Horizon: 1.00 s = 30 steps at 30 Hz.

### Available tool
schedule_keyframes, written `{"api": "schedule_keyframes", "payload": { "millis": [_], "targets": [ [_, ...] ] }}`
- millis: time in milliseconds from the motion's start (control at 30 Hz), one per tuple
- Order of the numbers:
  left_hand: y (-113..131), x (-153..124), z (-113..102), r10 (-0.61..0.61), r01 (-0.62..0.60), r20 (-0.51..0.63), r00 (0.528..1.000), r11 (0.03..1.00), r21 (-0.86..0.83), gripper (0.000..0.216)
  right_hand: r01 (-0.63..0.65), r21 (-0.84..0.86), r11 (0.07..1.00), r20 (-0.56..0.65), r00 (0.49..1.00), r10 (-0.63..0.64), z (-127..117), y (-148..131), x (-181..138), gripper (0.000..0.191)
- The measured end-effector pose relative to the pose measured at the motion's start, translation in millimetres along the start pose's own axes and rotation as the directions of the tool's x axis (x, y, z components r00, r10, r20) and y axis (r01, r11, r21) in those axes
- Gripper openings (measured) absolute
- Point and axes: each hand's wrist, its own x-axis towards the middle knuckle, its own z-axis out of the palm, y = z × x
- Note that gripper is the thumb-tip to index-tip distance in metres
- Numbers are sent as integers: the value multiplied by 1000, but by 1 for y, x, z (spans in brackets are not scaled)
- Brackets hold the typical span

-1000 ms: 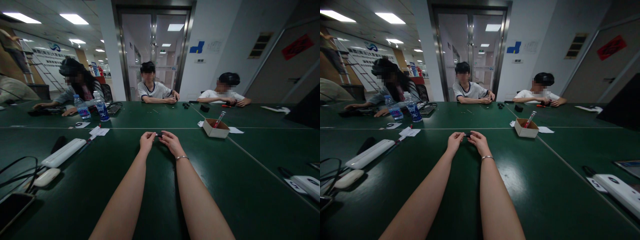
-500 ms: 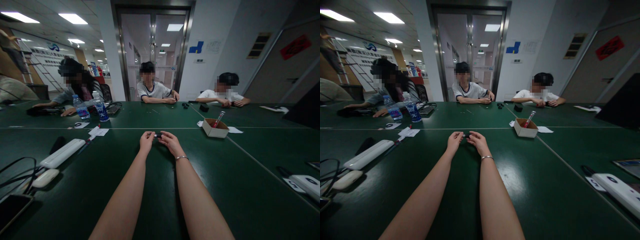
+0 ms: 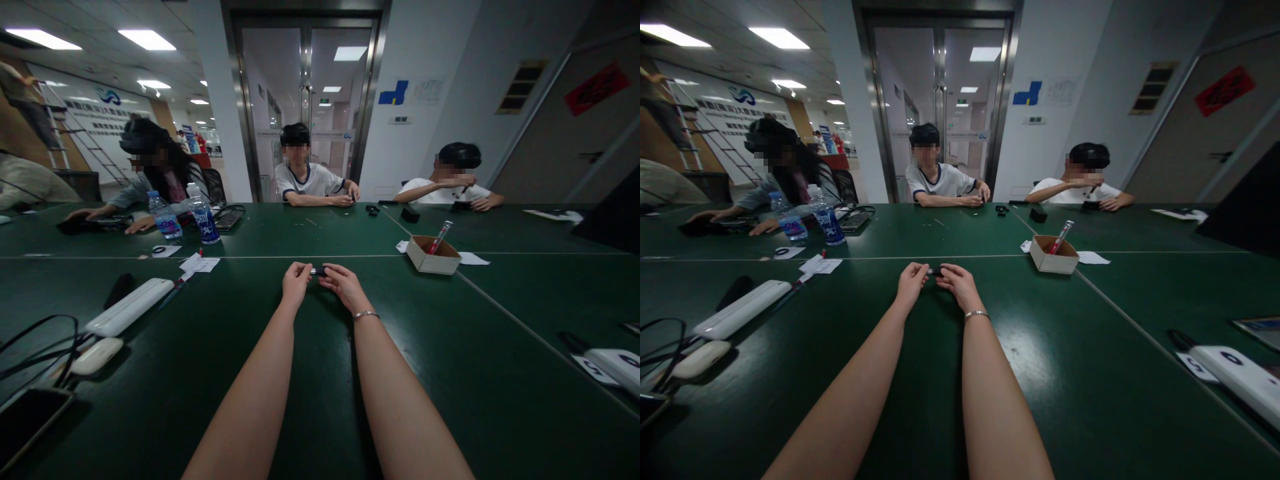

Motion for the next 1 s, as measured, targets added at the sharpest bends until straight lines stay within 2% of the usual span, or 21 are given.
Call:
{"api": "schedule_keyframes", "payload": {
  "millis": [167,500,667,800,933,1000],
  "targets": [
    [5,-1,3,-36,36,-17,999,999,-9,14,-2,21,1000,-24,1000,2,0,0,1,17],
    [11,-5,5,-128,128,-3,992,991,48,17,5,18,1000,-30,1000,-5,0,2,2,20],
    [8,-5,5,-65,62,30,997,994,94,22,7,9,1000,-32,999,-7,0,1,1,20],
    [6,-4,5,-78,72,72,994,994,82,21,8,11,1000,-39,999,-8,1,1,1,22],
    [2,-4,6,-21,11,79,997,992,127,24,12,3,1000,-37,999,-12,1,1,0,23],
    [0,-4,6,-32,18,89,996,989,147,24,20,8,1000,-36,999,-20,1,1,0,24]
  ]
}}
